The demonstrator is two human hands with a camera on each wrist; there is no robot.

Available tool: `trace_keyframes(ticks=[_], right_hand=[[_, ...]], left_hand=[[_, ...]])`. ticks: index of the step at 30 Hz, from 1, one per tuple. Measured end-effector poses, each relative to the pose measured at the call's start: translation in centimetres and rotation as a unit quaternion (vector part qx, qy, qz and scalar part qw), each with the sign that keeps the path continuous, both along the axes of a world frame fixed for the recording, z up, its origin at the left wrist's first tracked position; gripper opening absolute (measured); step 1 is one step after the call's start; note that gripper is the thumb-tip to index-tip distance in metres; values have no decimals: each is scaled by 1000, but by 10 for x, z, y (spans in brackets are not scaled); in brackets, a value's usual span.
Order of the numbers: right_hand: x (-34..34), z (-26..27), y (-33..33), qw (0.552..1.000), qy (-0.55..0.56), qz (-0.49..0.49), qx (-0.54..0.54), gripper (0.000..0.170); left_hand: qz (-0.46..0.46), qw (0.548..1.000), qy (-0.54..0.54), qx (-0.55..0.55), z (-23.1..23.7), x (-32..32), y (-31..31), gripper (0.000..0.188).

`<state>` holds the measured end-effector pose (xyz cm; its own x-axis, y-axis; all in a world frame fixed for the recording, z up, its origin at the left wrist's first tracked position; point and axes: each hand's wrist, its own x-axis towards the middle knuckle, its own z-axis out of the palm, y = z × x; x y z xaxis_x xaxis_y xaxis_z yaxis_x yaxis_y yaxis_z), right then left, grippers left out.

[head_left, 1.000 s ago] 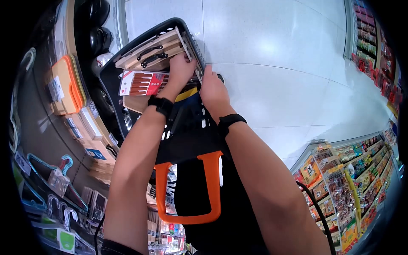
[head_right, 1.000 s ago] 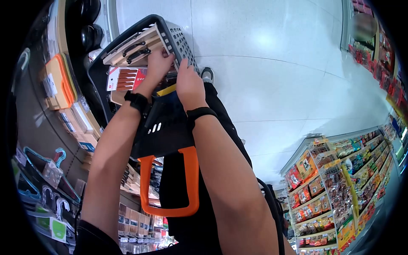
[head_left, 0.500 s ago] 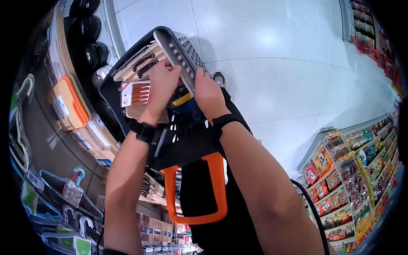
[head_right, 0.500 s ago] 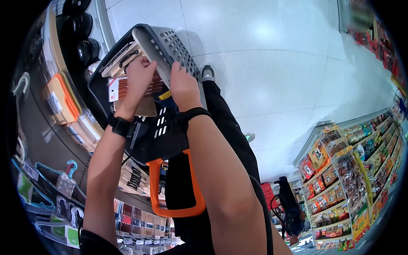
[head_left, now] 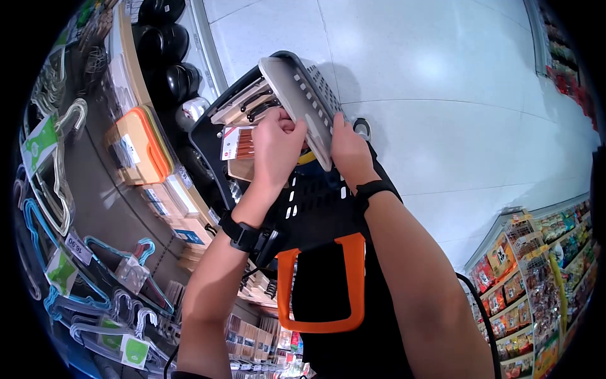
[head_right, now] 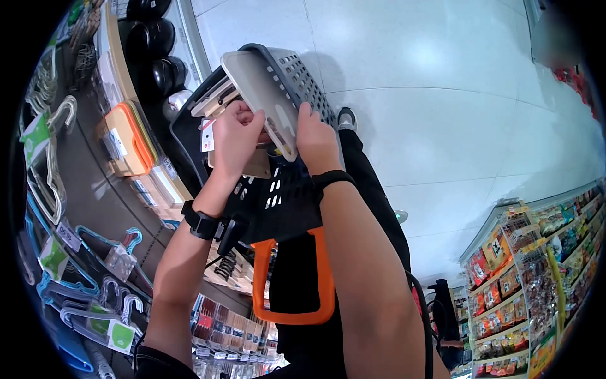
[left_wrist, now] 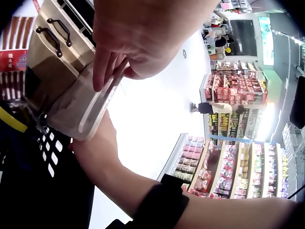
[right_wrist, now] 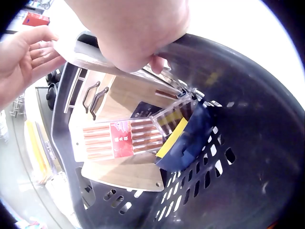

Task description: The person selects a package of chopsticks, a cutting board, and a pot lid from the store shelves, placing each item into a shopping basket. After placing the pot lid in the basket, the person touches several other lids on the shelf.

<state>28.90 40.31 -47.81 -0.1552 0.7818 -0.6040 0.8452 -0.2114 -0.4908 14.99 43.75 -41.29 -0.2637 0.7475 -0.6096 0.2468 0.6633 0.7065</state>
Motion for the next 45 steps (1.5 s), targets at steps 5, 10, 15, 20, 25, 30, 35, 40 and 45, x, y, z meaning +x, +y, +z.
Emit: trace_keyframes(ticks=[5, 10, 15, 20, 25, 30, 35, 40, 45], right_hand=[[1, 5, 3, 998, 2, 1, -59, 26], [2, 5, 2, 998, 17, -19, -55, 24], [-1, 0, 1, 998, -2, -15, -59, 22], [1, -3, 1, 999, -13, 20, -27, 22], [0, -5, 2, 998, -18, -11, -60, 18], [1, -9, 0, 999, -2, -17, -36, 17], [-2, -9, 1, 999, -9, -7, -30, 17], [0, -10, 0, 999, -32, 4, -36, 19], [-3, 7, 9, 995, -35, 12, -97, 20]], left_hand=[[-46, 998, 41, 28, -9, 6, -2, 17], [-20, 1000, 1, -4, -13, 4, -5, 23], [-39, 998, 49, -16, -35, 5, -8, 32], [-125, 991, 10, -53, -43, 0, -29, 37], [68, 990, -100, -77, -59, -30, -66, 40], [99, 992, 42, -63, -75, -90, -100, 49], [-27, 983, 180, -7, -107, -120, -111, 39], [43, 997, 51, -41, -99, -129, -71, 43], [-69, 996, -43, -24, -51, -11, -16, 53]])
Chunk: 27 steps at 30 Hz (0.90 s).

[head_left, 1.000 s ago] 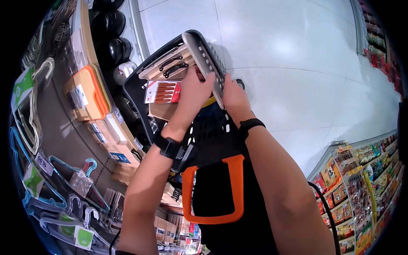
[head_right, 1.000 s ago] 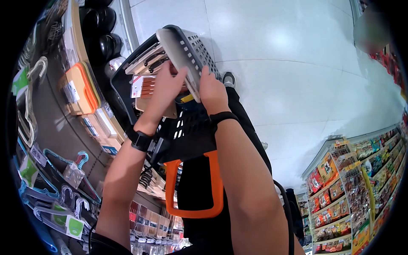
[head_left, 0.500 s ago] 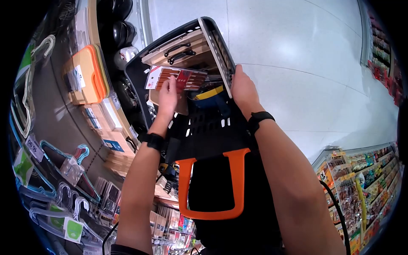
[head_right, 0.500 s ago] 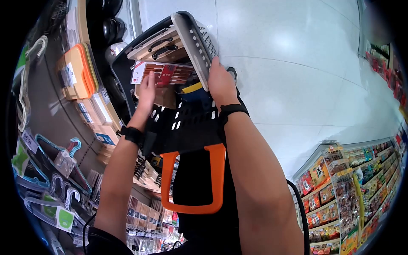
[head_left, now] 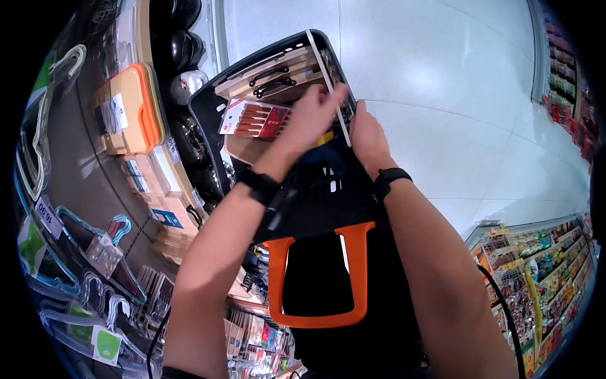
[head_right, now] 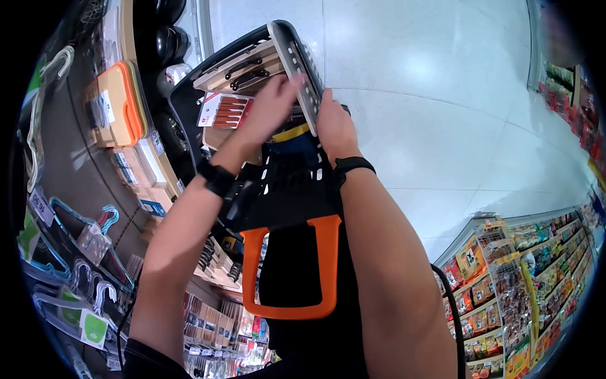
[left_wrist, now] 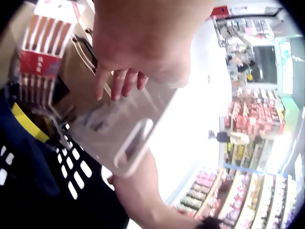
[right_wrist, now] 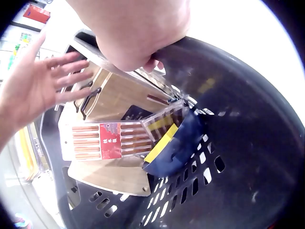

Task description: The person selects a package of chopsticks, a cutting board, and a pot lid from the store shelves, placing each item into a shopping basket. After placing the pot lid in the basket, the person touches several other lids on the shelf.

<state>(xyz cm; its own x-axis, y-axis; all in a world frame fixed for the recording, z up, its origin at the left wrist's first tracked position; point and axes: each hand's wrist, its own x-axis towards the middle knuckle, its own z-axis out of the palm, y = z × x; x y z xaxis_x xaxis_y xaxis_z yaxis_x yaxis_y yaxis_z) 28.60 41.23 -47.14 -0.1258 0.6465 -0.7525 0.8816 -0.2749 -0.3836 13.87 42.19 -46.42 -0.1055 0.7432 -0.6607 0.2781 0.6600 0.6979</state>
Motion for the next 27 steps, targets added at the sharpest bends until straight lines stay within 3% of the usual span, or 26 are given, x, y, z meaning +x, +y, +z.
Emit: trace_keyframes(ticks=[1, 3, 4, 9, 15, 20, 22, 23, 27], right_hand=[[1, 1, 2, 1000, 2, -6, -2, 20], [4, -6, -1, 1000, 8, -11, 17, 20], [3, -6, -2, 1000, 0, -4, 20, 20], [4, -12, -7, 999, -5, 7, 40, 21], [6, -8, -6, 998, 39, -4, 43, 20], [4, -3, -6, 999, 38, -15, 34, 19], [4, -6, -7, 998, 37, -20, 52, 18], [4, -8, -9, 998, 37, -25, 45, 20], [5, -9, -9, 998, 37, -32, 37, 22]], left_hand=[[-36, 996, 66, 42, 5, 21, 5, 56], [1, 996, 83, -30, -1, 37, 16, 52], [31, 992, 122, -16, -13, 39, 17, 42], [40, 991, 127, 2, -26, 35, 5, 30], [18, 996, 77, 43, 40, 12, -4, 24], [82, 996, 3, -23, 133, -14, -28, 26], [183, 978, -55, -88, 167, -31, -37, 22], [183, 974, -37, -126, 177, -46, -45, 24], [329, 924, -117, -158, 181, -105, -94, 22]])
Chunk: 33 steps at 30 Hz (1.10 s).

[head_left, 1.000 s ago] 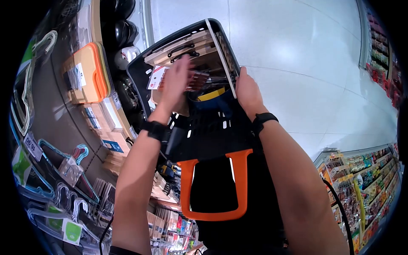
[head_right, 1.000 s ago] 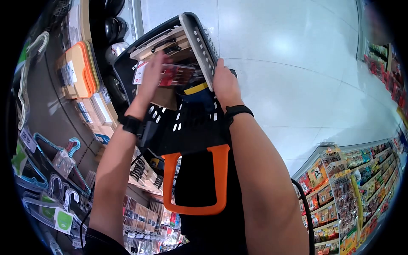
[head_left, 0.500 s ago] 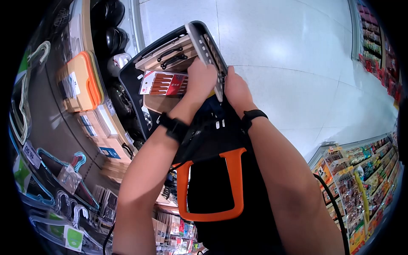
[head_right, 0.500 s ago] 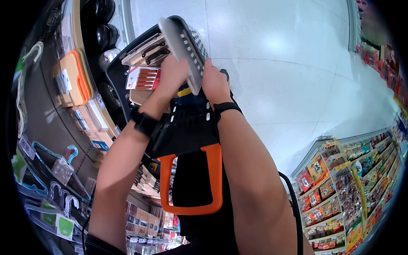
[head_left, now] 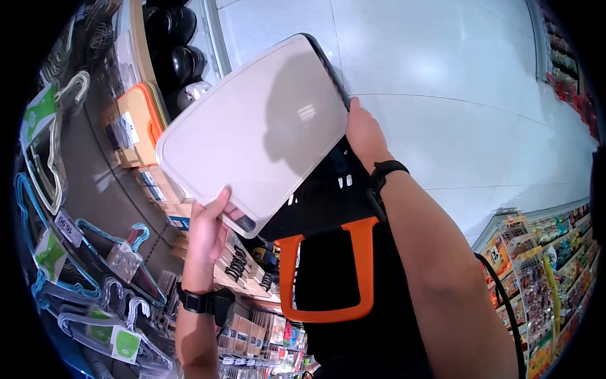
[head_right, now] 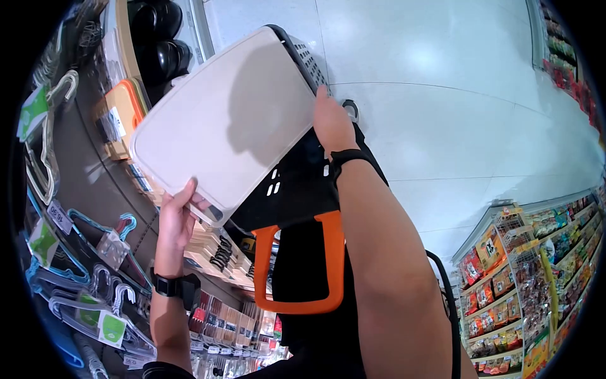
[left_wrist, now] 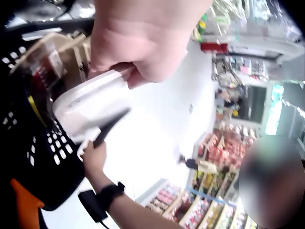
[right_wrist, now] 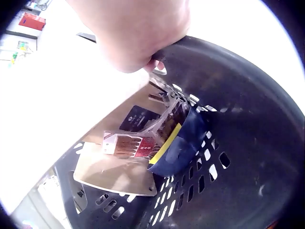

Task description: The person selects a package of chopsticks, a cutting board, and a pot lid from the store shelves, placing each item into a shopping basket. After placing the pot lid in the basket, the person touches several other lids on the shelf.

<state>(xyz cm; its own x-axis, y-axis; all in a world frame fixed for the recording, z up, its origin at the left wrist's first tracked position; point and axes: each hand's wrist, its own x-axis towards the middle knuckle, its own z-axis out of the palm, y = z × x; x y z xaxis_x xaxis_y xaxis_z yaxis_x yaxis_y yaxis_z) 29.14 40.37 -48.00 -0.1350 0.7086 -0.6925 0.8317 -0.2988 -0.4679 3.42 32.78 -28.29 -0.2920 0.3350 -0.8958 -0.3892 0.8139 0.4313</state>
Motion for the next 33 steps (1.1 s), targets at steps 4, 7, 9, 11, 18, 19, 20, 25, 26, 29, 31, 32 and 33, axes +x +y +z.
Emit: trace_keyframes(ticks=[4, 7, 9, 11, 18, 19, 20, 25, 26, 29, 31, 32, 33], right_hand=[[1, -4, -1, 1000, 3, -1, 8, 20], [1, -8, -5, 1000, -9, 10, 17, 19], [3, -9, -3, 999, -17, 16, 26, 18], [2, -11, -6, 999, -17, 18, 40, 17], [-1, -2, 2, 999, -36, 31, 1, 18], [0, -3, 3, 999, -33, 26, 12, 17], [0, -5, 2, 999, -29, 21, 23, 18], [-4, 6, 10, 997, -61, 28, -26, 16], [-4, 6, 11, 997, -61, 27, -25, 16], [-2, 3, 15, 997, -66, 34, -34, 17], [1, 5, 17, 997, -73, 35, -19, 17], [2, 5, 18, 997, -75, 35, -12, 18], [3, 5, 18, 996, -76, 38, -6, 18]], left_hand=[[50, 994, -93, 19, -24, -76, -82, 30], [113, 993, -7, -41, -8, -60, -84, 27], [123, 992, -9, -40, -8, -75, -107, 22], [121, 991, 18, -47, -8, -85, -126, 14], [125, 990, 24, -67, -9, -88, -162, 15], [137, 989, 2, -63, -12, -91, -170, 16], [131, 989, 0, -66, -14, -93, -176, 16], [123, 990, -23, -59, -25, -86, -185, 17], [130, 990, -22, -56, -27, -84, -186, 17], [131, 988, -73, -47, -34, -90, -205, 21], [141, 986, -70, -59, -33, -83, -198, 24], [148, 985, -58, -72, -31, -77, -194, 25], [155, 983, -45, -84, -29, -71, -189, 25]])
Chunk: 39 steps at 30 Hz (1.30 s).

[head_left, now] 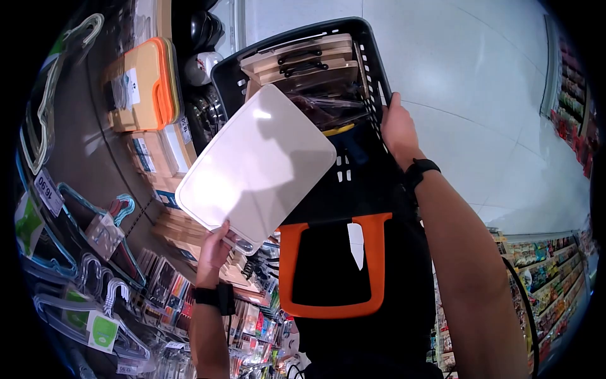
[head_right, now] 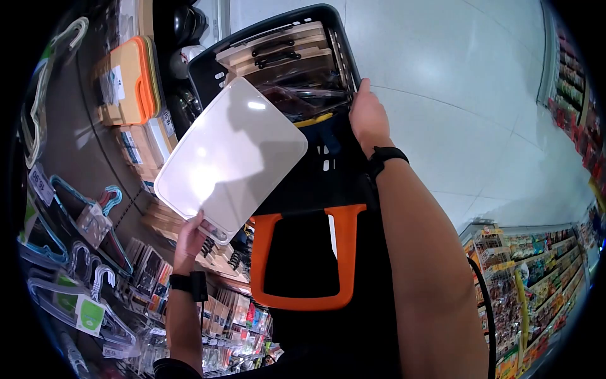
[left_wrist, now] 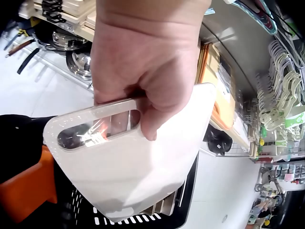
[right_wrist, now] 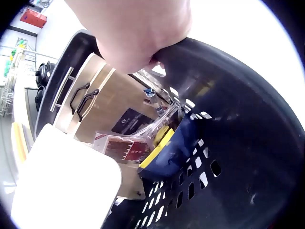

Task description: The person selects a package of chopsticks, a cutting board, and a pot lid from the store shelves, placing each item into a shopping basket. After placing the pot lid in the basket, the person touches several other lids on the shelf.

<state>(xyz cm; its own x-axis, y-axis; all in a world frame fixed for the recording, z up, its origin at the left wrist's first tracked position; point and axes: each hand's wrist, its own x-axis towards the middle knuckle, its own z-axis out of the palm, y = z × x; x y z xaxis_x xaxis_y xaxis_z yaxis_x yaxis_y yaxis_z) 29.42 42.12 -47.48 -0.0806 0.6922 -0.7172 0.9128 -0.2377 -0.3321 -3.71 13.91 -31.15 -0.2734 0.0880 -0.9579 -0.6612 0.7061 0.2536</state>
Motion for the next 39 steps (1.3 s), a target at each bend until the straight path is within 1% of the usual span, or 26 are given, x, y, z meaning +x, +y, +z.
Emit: trace_keyframes(ticks=[3, 6, 9, 11, 12, 16, 18, 21, 23, 26, 29, 31, 33, 35, 36, 39], right_hand=[[5, -2, 3, 1000, -3, 8, 20, 19], [10, -5, 7, 999, -7, 13, 37, 20], [14, -6, 8, 999, -9, 13, 40, 21], [15, -6, 7, 999, -20, 12, 39, 22], [15, -4, 7, 999, -23, 10, 37, 22], [19, -9, 8, 999, -23, 13, 42, 22], [23, -12, 9, 997, -13, 23, 67, 22], [26, -12, 12, 996, -6, 36, 85, 22], [26, -7, 16, 995, -14, 50, 85, 22], [30, 0, 19, 995, -43, 58, 72, 22], [54, -13, 18, 991, -46, 73, 107, 23], [63, -8, 19, 991, -58, 70, 95, 24], [75, -6, 19, 993, -54, 64, 88, 26], [97, -10, 18, 993, -37, 69, 92, 31], [104, -11, 18, 992, -27, 74, 95, 34], [106, 3, 21, 970, -83, 132, 186, 44]], left_hand=[[3, 1000, -1, 9, 2, 6, -1, 27], [-15, 1000, -9, 11, 1, 10, -7, 24], [20, 996, -61, 55, -17, -3, -37, 33], [19, 993, -84, 82, -26, -9, -50, 32], [19, 991, -94, 96, -26, -8, -46, 32], [25, 997, -50, 51, -21, 4, -25, 27], [38, 998, -30, 30, -21, 9, -22, 25], [25, 996, -55, 58, -30, 5, -36, 24], [38, 996, -51, 63, -39, 9, -39, 25], [46, 996, -50, 62, -40, 18, -33, 25], [42, 994, -60, 82, -38, 19, -28, 26], [29, 992, -75, 95, -39, 14, -34, 27], [19, 993, -60, 101, -38, 12, -36, 30], [13, 992, -44, 113, -36, 12, -36, 35], [40, 995, 16, 93, -16, 27, -3, 26], [-130, 982, 83, 112, 12, 21, 8, 27]])
